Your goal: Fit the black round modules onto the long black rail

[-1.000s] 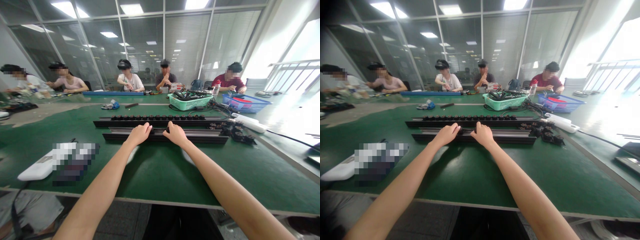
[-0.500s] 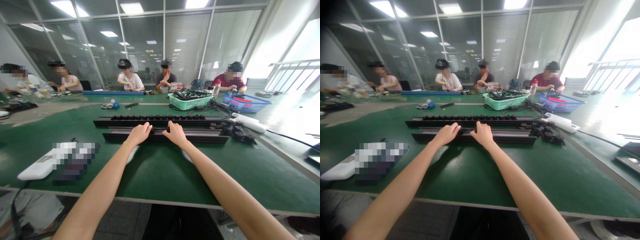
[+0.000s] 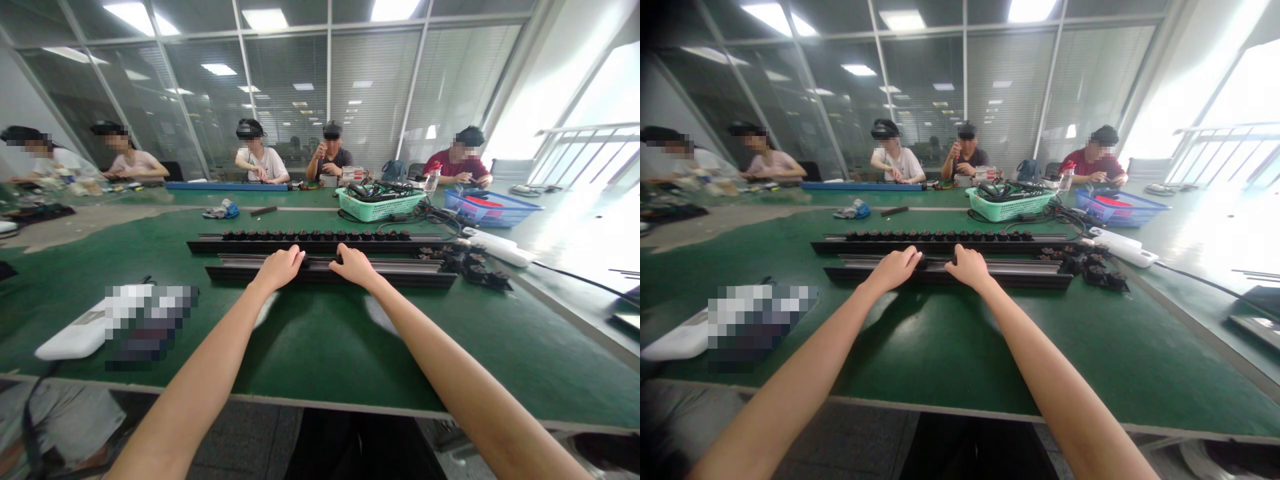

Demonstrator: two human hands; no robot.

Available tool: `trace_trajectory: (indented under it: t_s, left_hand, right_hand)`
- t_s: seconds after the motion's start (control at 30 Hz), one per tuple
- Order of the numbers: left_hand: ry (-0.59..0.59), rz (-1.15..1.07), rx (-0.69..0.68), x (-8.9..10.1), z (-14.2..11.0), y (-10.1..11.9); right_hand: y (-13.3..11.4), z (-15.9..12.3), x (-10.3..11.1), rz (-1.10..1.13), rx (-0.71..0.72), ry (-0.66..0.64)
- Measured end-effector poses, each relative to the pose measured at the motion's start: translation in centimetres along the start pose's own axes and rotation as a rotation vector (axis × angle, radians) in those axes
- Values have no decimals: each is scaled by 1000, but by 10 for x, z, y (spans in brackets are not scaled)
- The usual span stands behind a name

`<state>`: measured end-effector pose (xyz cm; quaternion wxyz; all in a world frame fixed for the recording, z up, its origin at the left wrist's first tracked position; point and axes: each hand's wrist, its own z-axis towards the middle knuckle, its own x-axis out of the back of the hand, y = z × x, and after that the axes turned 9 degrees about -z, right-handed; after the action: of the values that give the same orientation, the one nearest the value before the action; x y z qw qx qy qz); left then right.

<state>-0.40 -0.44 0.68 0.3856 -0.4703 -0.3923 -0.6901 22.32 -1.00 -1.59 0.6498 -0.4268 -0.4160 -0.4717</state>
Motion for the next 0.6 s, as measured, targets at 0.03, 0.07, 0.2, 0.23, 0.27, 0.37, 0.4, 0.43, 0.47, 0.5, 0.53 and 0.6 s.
trace_trajectory:
  t_s: [0.03, 0.07, 0.2, 0.23, 0.27, 0.37, 0.4, 0.43, 0.47, 0.5, 0.53, 0.6]
  left_hand:
    - [0, 0, -1, 0, 0, 0]
    - [-1, 2, -3, -1, 0, 0]
    - [3, 20, 1, -2, 1, -1]
    - [5, 22, 3, -3, 1, -1]
    - [7, 22, 3, -3, 1, -1]
    - [6, 19, -2, -3, 0, -2]
    - [6, 18, -3, -3, 0, -2]
    - [7, 15, -4, -3, 0, -2]
    - [8, 12, -2, -2, 0, -2]
    - [9, 8, 2, -2, 0, -1]
    - [9, 4, 6, -2, 0, -1]
    - [9, -2, 10, -2, 0, -1]
  right_hand:
    - [3, 2, 1, 16, 18, -23]
    - [7, 4, 2, 32, 37, -45]
    - [17, 3, 1, 66, 119, -88]
    - [18, 1, -1, 55, 130, -64]
    - [18, -2, -3, 34, 134, -24]
    - [17, -10, -12, -43, 107, 105]
    - [16, -12, -15, -53, 93, 127]
    - [15, -13, -17, -53, 81, 139]
    - [15, -14, -18, -45, 72, 144]
    - [15, -14, -19, -36, 64, 147]
    - [14, -14, -19, -28, 53, 150]
    - [13, -14, -19, -26, 24, 155]
